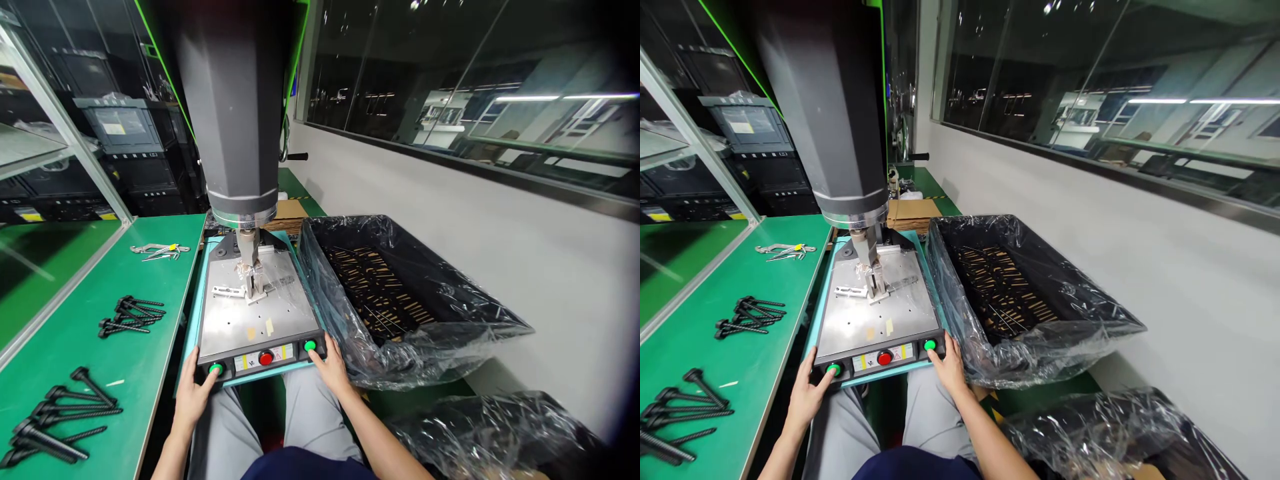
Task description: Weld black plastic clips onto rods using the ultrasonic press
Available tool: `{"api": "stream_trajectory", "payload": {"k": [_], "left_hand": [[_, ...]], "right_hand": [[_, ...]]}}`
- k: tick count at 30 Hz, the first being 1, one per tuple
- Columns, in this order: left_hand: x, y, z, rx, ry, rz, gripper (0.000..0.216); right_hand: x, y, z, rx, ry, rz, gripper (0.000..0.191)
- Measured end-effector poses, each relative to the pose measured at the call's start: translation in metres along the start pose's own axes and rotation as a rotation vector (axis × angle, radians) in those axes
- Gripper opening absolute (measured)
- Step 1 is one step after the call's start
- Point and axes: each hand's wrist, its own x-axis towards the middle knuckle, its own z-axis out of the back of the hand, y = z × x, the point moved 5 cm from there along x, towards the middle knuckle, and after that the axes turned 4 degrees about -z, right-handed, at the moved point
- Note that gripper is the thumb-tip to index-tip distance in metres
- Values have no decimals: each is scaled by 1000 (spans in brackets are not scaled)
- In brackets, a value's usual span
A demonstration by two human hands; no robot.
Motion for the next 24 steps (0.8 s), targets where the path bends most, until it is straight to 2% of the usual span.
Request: {"api": "stream_trajectory", "payload": {"k": [10,13,16,18,21,24], "left_hand": [[1,-6,2,-19,-16,20,74],[2,-20,9,-10,-130,97,70],[7,-49,12,-86,-249,142,66],[19,-74,2,-254,-207,122,66],[45,-113,-23,-482,-37,53,76],[73,-146,-49,-566,120,4,90]], "right_hand": [[1,2,3,45,-9,-20,62],[3,10,12,120,-19,-33,57],[3,36,28,191,-143,-8,49],[4,63,29,269,-153,36,42],[10,109,12,423,23,85,35],[23,150,-15,486,203,129,33]]}}
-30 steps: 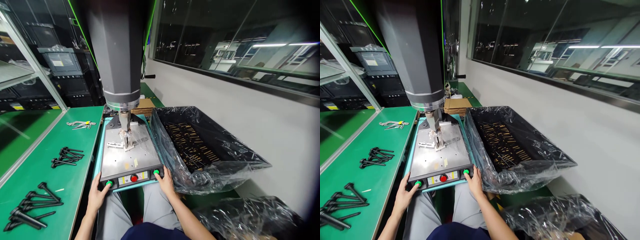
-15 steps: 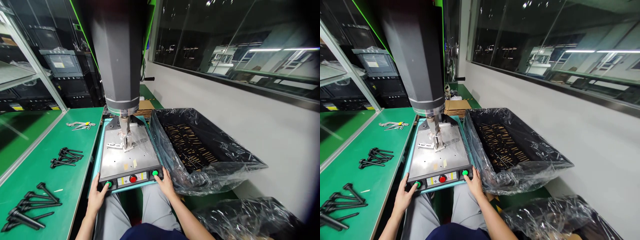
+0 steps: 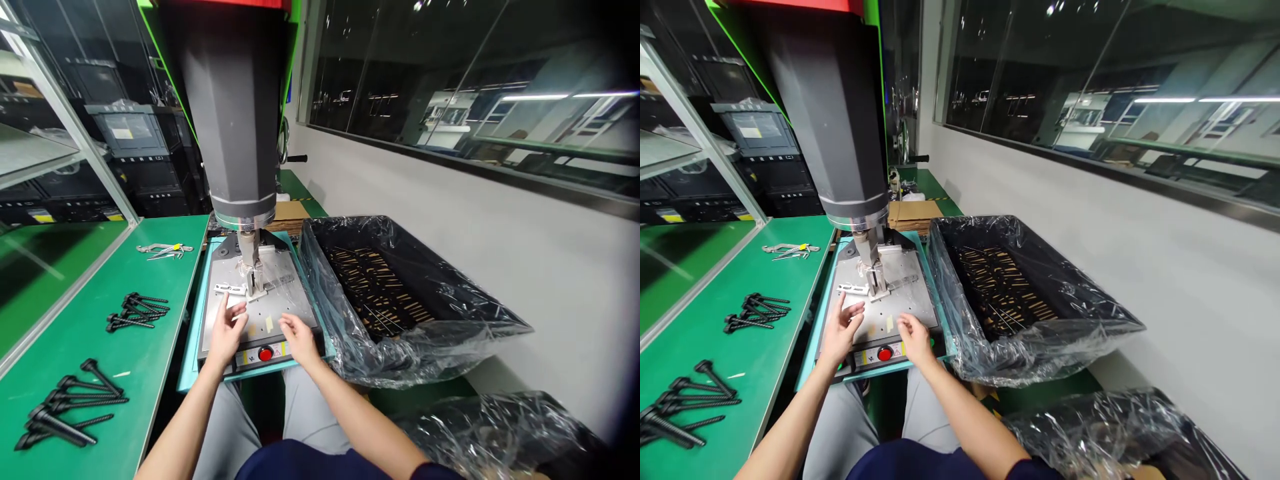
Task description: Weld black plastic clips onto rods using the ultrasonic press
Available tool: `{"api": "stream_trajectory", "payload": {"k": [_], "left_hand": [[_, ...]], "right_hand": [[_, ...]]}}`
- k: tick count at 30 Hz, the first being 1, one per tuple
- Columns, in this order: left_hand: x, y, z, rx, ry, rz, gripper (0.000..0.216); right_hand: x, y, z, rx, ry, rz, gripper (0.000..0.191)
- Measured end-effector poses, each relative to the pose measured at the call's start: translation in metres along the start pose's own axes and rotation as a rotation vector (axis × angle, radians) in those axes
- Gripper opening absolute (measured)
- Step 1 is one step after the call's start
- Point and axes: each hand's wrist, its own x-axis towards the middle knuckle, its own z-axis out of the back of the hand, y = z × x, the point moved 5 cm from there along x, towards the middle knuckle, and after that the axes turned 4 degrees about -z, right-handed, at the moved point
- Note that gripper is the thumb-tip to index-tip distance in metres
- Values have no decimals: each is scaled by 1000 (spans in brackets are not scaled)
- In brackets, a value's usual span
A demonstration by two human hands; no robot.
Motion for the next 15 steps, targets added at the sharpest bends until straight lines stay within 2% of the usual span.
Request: {"api": "stream_trajectory", "payload": {"k": [3,6,11,15], "left_hand": [[24,-9,-19,20,33,-6,94],[40,-15,-25,31,-3,-23,97],[53,-25,-31,-8,18,-71,100],[58,-29,-32,-16,18,-79,90]], "right_hand": [[28,15,-30,-28,116,38,33],[54,30,-48,-89,149,104,38],[81,55,-62,-194,146,207,49],[90,70,-62,-222,47,270,53]]}}
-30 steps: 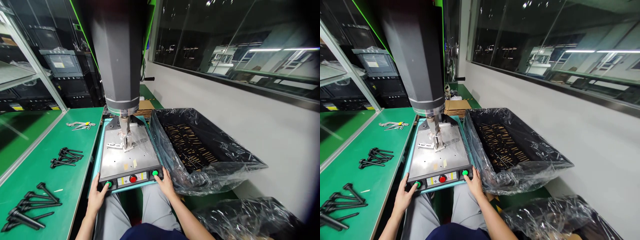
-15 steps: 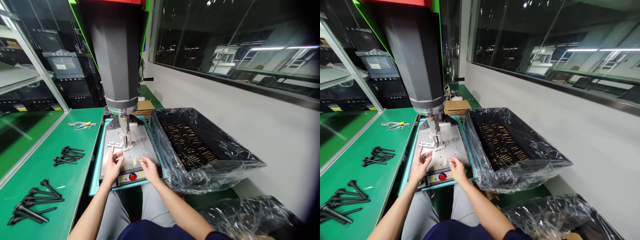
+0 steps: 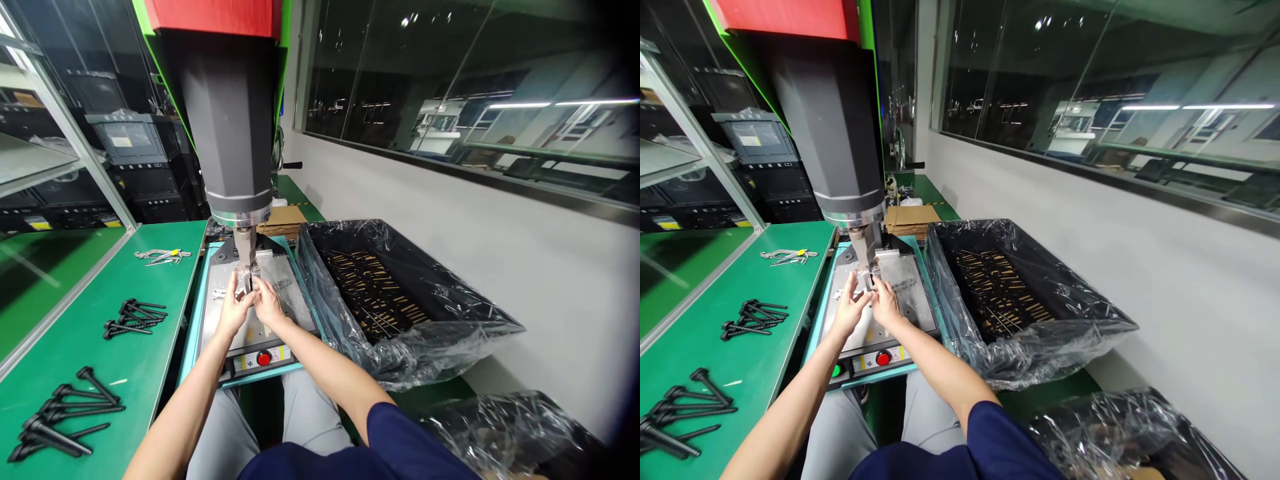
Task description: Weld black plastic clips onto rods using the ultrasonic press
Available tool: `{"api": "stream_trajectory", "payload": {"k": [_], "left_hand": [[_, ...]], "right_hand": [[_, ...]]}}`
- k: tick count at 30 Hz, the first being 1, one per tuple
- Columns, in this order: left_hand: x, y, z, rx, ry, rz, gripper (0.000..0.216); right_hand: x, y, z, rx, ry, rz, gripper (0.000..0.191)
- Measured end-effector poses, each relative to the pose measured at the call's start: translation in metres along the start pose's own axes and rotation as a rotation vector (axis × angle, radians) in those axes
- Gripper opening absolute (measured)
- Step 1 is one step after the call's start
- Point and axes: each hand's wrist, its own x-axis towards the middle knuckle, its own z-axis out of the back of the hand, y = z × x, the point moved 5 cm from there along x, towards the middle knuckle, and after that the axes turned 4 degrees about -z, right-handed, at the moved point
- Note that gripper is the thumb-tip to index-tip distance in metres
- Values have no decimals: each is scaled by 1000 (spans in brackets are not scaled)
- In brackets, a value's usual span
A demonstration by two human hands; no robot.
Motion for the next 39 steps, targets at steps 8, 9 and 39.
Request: {"api": "stream_trajectory", "payload": {"k": [8,9,39], "left_hand": [[6,-7,1,-19,22,-93,83],[7,-7,2,-22,25,-95,83],[-110,-2,29,-17,304,296,49]], "right_hand": [[41,12,8,-139,-175,68,45],[50,12,6,-149,-145,58,43],[-33,43,19,990,219,-413,49]]}}
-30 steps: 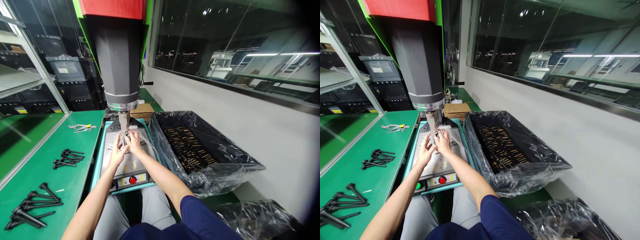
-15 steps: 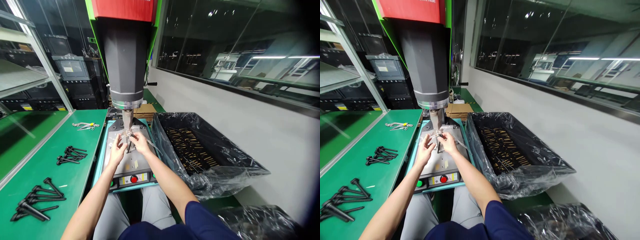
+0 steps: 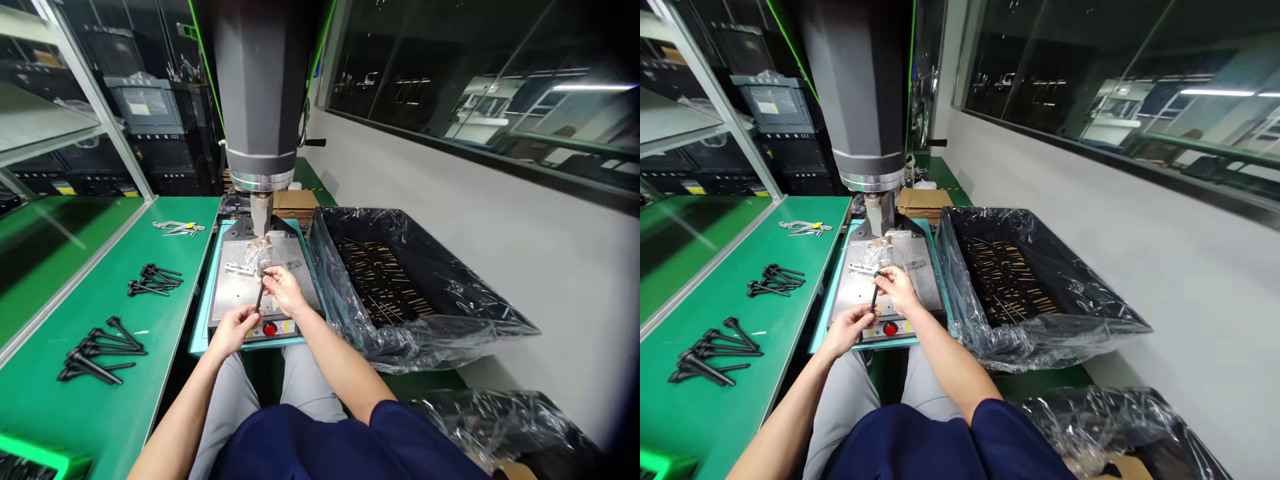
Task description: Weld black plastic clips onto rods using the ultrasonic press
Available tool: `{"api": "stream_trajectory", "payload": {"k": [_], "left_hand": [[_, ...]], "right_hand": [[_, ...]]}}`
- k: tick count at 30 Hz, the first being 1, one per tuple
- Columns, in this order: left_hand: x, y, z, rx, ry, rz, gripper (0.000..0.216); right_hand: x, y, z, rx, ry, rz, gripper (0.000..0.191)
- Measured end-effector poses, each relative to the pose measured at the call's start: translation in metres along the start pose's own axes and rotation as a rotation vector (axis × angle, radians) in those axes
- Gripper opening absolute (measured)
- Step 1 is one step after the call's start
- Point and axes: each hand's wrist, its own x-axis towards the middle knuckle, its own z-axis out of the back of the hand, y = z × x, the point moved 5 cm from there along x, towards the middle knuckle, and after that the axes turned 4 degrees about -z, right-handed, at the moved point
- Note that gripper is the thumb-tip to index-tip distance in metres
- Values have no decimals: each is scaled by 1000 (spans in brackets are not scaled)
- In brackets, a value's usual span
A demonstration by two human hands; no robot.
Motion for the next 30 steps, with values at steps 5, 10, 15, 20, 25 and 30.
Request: {"api": "stream_trajectory", "payload": {"k": [5,10,15,20,25,30], "left_hand": [[-20,2,9,-25,-86,37,47],[-28,8,17,-21,-162,-19,41],[-33,6,23,126,-250,-133,32],[-37,2,24,80,-264,-136,36],[-52,15,41,-163,-459,-59,43],[-103,37,116,-221,-934,4,52]], "right_hand": [[-4,-6,-24,-77,84,13,42],[-21,-7,-49,-289,171,117,34],[-38,-13,-62,-482,209,251,28],[-39,-16,-68,-573,236,312,27],[-37,-23,-62,-585,275,277,50],[-41,-39,-31,-591,221,155,43]]}}
